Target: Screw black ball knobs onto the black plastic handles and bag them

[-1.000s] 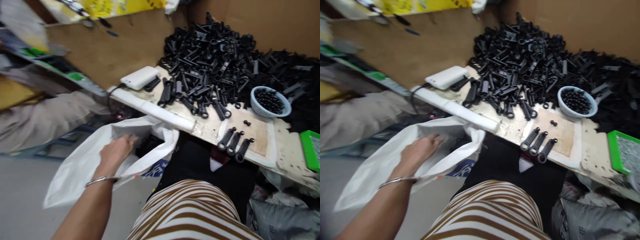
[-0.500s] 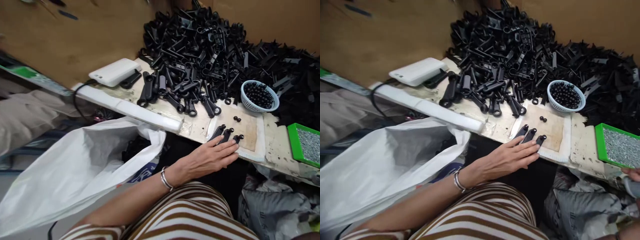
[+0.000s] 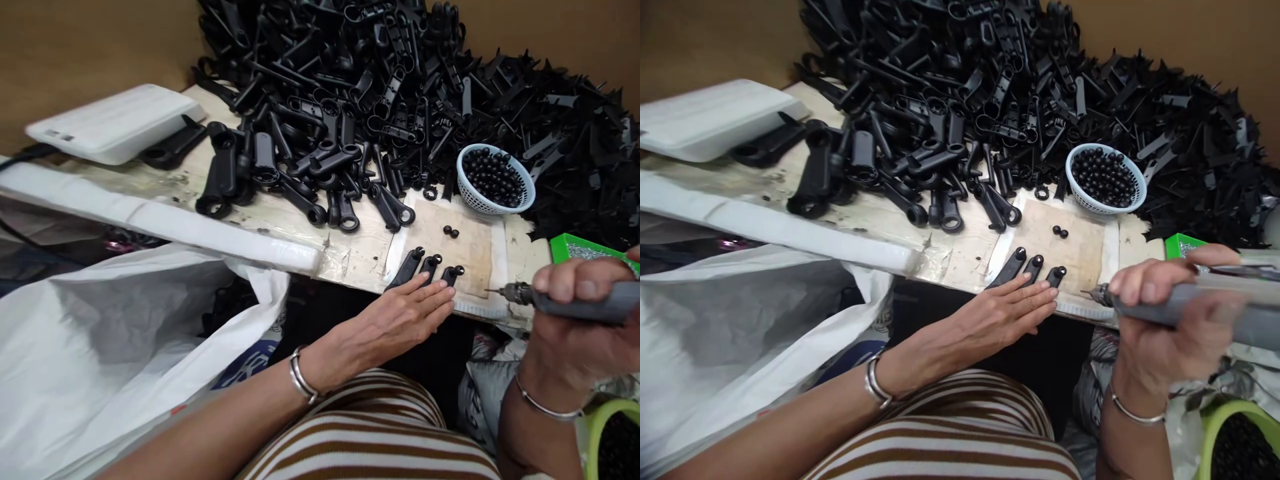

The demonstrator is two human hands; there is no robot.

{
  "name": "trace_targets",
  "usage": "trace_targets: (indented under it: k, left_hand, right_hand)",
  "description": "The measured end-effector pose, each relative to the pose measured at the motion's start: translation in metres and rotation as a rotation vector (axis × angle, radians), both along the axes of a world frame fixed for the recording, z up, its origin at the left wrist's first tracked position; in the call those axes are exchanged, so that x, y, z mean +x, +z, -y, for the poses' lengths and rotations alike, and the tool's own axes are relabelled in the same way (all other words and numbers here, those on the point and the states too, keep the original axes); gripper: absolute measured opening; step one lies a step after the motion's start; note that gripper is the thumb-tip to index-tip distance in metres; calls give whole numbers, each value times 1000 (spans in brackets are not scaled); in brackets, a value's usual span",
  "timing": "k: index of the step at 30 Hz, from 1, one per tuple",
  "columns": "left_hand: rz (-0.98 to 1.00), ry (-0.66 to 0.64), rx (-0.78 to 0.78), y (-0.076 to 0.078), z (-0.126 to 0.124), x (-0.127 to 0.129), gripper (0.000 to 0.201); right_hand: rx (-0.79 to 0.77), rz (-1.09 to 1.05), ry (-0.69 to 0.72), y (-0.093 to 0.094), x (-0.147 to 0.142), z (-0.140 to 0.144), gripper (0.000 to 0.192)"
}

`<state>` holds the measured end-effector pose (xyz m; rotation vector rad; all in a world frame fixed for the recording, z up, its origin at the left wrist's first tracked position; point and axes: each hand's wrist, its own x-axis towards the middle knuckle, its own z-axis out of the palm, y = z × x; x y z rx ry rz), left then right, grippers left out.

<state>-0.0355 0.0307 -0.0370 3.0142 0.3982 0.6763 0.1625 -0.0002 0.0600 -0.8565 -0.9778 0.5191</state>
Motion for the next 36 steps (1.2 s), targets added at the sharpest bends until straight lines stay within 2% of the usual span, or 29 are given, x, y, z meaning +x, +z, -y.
trace_targets:
  k: [4,12,15,20,27,29,33,36]
  left_hand:
    - [2,0,-13,2,0,0,35]
    - [56,-2,-60,3,0,-1,34]
    - [54,-2,-85,3,1,-1,37]
    - [65,-7,-73,2,1,-1,35]
    - [55,7,-36,3,0,-1,34]
    - [45,7,-34,4,0,-2,34]
    - [13,-5,-47,7,-1,-3,35]
    - [24,-10,-46,5,-1,-3,35]
  right_hand:
    - [-3,-10,84,-6,-21,-19,18]
    - [-68,40,28,-8,-31,-28,13]
    - [-53,85,49,-9,-33,-30,8]
    - [-30,196,89,-11,-31,-34,29]
    - [-21,197,120,-10,-31,-36,29]
    - [-32,172,110,-10,-30,-35,26]
    - [-102,79,59,-9,-28,-33,4]
    - [-120,73,36,-11,-27,-33,9]
